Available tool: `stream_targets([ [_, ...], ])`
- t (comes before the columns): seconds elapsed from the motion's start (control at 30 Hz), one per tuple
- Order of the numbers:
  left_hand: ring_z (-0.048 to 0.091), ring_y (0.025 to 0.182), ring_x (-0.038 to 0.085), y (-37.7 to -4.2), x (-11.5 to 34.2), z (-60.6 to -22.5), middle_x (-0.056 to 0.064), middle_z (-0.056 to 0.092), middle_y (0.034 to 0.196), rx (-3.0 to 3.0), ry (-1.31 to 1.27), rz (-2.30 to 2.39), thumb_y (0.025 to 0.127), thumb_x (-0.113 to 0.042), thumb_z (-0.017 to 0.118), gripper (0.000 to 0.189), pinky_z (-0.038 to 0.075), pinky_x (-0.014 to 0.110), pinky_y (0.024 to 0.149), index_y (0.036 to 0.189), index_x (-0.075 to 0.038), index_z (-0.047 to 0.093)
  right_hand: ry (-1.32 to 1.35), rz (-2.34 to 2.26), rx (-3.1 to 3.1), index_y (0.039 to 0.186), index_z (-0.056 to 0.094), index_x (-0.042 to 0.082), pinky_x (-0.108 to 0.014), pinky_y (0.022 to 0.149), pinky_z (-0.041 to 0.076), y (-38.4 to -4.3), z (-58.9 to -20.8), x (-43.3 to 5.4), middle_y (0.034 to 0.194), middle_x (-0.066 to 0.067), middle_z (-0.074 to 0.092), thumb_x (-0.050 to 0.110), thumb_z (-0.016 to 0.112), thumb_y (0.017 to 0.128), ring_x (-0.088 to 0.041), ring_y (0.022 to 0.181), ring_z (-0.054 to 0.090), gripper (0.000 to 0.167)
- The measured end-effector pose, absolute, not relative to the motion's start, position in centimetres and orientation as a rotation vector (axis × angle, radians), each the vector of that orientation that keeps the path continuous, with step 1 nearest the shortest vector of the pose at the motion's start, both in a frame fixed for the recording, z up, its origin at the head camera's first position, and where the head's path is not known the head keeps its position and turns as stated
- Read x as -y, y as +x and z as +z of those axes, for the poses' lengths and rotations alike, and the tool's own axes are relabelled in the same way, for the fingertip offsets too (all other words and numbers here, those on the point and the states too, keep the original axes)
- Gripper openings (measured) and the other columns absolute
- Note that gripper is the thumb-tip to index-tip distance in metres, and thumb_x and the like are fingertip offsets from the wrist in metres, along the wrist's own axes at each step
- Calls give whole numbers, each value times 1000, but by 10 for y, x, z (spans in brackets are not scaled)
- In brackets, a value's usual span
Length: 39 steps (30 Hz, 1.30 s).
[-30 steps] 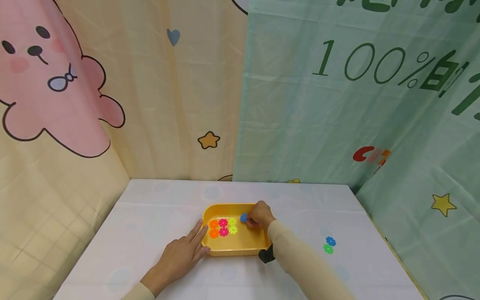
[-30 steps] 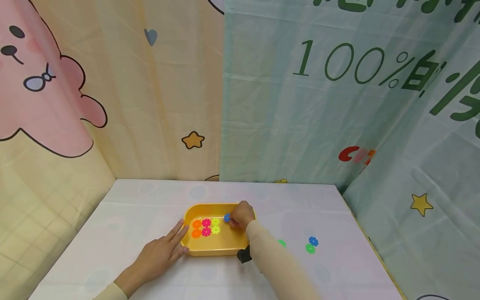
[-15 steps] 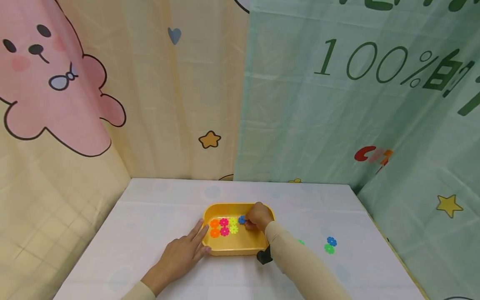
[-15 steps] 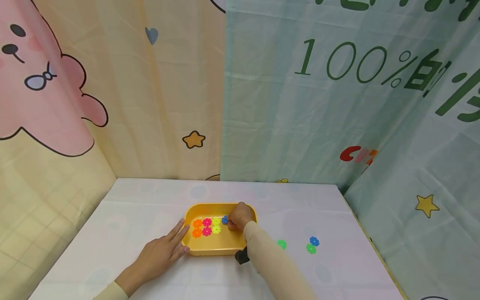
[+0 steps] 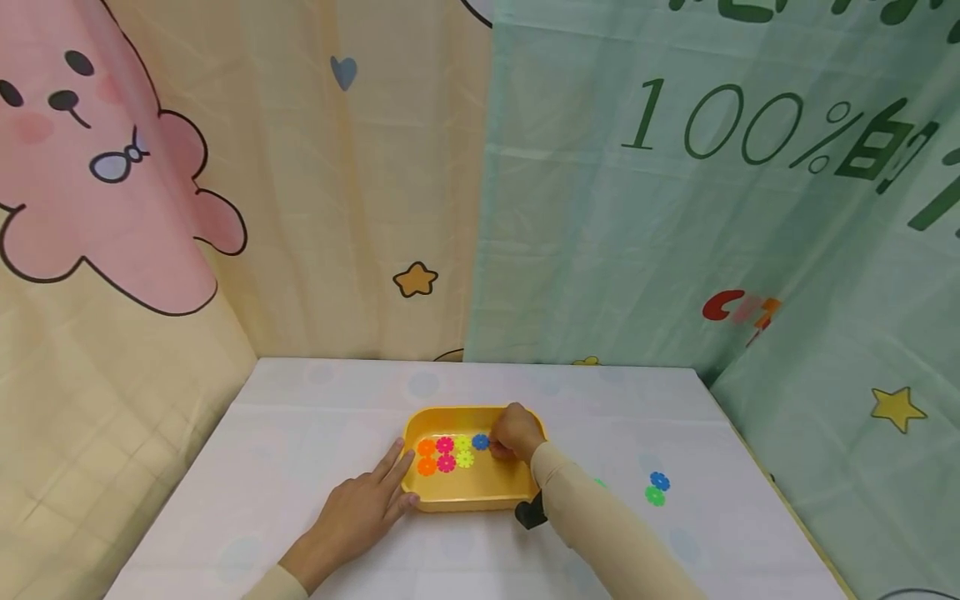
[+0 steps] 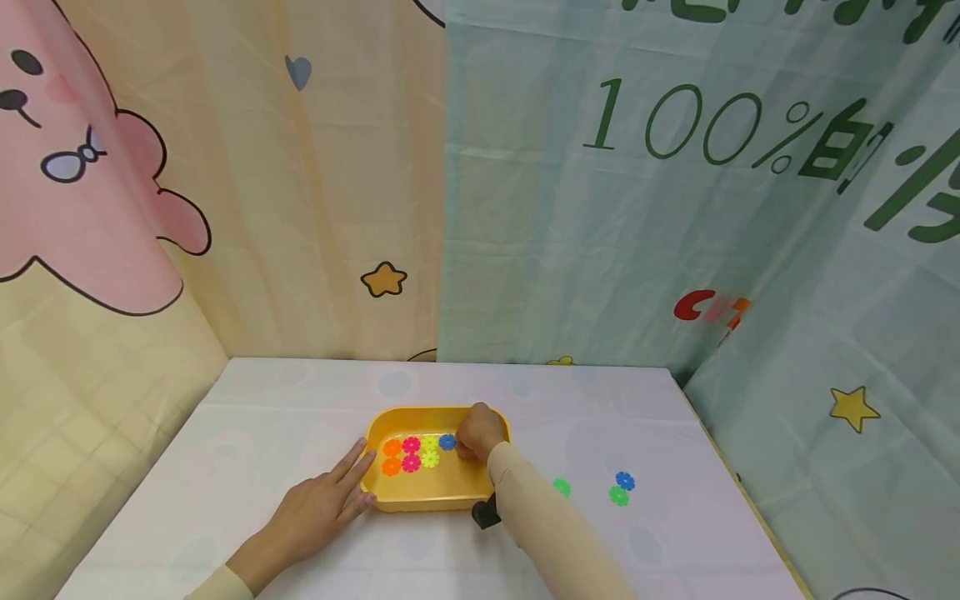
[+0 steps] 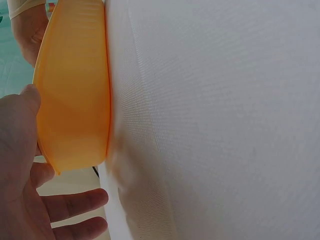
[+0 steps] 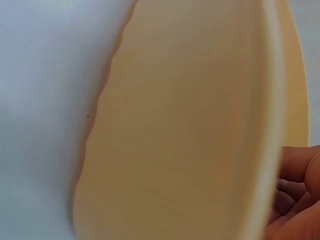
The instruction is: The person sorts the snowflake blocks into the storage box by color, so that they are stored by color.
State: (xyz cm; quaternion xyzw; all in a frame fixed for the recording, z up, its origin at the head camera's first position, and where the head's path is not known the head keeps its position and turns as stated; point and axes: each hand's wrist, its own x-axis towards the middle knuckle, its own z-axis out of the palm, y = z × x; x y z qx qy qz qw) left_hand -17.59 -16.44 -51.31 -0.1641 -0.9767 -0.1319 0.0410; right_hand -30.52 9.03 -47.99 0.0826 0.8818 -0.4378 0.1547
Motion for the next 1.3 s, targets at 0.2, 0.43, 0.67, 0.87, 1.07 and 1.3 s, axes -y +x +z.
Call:
stream_targets([
  [0.2,68,92,25,-177,166,-514,4,30,167,2978,-505,-386,102,-57,51,69,56,43,76,157,-17,42,169,-1337,-2520,82,74,-11,-30,58,59,-304,-468,-96,61,-11,66,-9,63,86,-17,50,63,11],
  [0.43,68,88,24,-177,166,-513,5,32,166,2981,-513,-387,101,-58,51,69,57,44,76,157,-17,43,174,-1528,-2365,103,72,-14,-27,62,60,-307,-453,-116,70,-10,67,1,66,94,-14,54,64,18],
  [0.67,68,92,25,-177,167,-514,4,30,167,3010,-495,-416,101,-59,51,70,57,45,79,157,-18,41,206,-1634,-2316,111,67,-14,-24,60,59,-310,-444,-145,73,-10,70,4,65,96,-12,56,65,23],
  [0.87,68,91,25,-177,166,-515,5,31,167,3007,-498,-419,101,-58,52,70,57,44,78,157,-17,43,246,-1597,-2353,108,70,-8,-23,63,59,-311,-435,-175,80,-11,72,10,66,98,-12,60,65,21],
  [1.07,67,88,24,-176,166,-514,5,30,167,3004,-507,-403,101,-58,52,70,57,43,77,157,-17,43,336,-1628,-2356,117,66,-6,-21,63,57,-310,-428,-217,84,-7,72,14,66,98,-12,64,65,28],
  [1.3,68,89,24,-175,165,-512,5,31,167,2999,-519,-406,101,-58,51,70,57,44,77,157,-17,43,403,-1604,-2380,124,59,-9,-21,62,54,-300,-427,-269,83,-3,71,14,64,98,-10,65,64,35],
])
